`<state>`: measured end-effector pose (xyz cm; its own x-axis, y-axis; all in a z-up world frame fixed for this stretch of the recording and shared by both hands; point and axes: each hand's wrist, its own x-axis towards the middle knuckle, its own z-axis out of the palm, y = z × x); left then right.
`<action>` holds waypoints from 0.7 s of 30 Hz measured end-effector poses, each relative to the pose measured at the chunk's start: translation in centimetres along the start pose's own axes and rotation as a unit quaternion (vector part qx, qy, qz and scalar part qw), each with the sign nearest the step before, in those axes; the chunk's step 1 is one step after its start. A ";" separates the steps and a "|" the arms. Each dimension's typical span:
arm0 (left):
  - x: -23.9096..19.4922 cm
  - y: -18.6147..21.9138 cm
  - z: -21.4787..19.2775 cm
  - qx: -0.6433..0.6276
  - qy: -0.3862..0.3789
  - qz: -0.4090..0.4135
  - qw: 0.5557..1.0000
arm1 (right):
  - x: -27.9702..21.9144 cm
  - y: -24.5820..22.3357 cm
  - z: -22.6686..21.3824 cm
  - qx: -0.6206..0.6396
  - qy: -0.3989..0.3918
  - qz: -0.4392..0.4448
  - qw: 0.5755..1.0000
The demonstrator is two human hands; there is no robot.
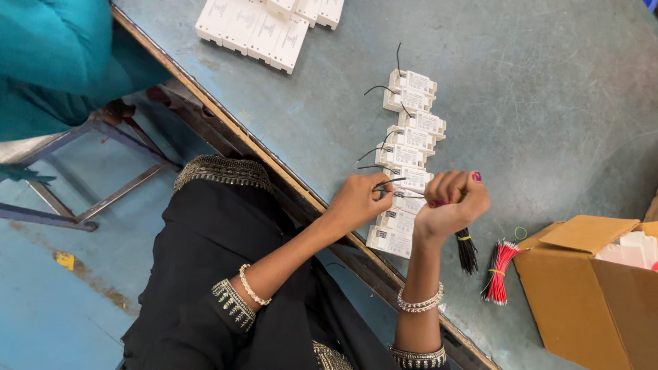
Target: The person uses a screwdriver to attach red and black wires to a row of white electrical components on a table. They repeatedly insert wire ends into terminals and tighten screws, then move the wired components aside and bring new ones into place to continue the process.
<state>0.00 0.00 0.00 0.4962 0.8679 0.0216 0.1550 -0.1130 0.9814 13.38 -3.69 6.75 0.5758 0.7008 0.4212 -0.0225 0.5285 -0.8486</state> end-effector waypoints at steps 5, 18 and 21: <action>0.1 -0.6 0.5 -0.037 0.015 0.056 0.998 | 0.2 0.0 -0.2 0.016 0.011 0.024 1.000; 0.4 -0.6 0.3 0.002 -0.016 0.044 0.999 | 0.4 0.6 -1.2 0.041 0.014 0.020 0.999; 0.3 -0.4 -0.4 -0.045 -0.005 0.063 0.997 | -0.3 0.1 -2.1 0.107 0.015 0.032 0.994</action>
<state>-0.25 0.44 -0.32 0.5155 0.8446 0.1444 0.0147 -0.1772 0.9841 14.92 -4.80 5.88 0.5919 0.7228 0.3566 -0.2312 0.5761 -0.7840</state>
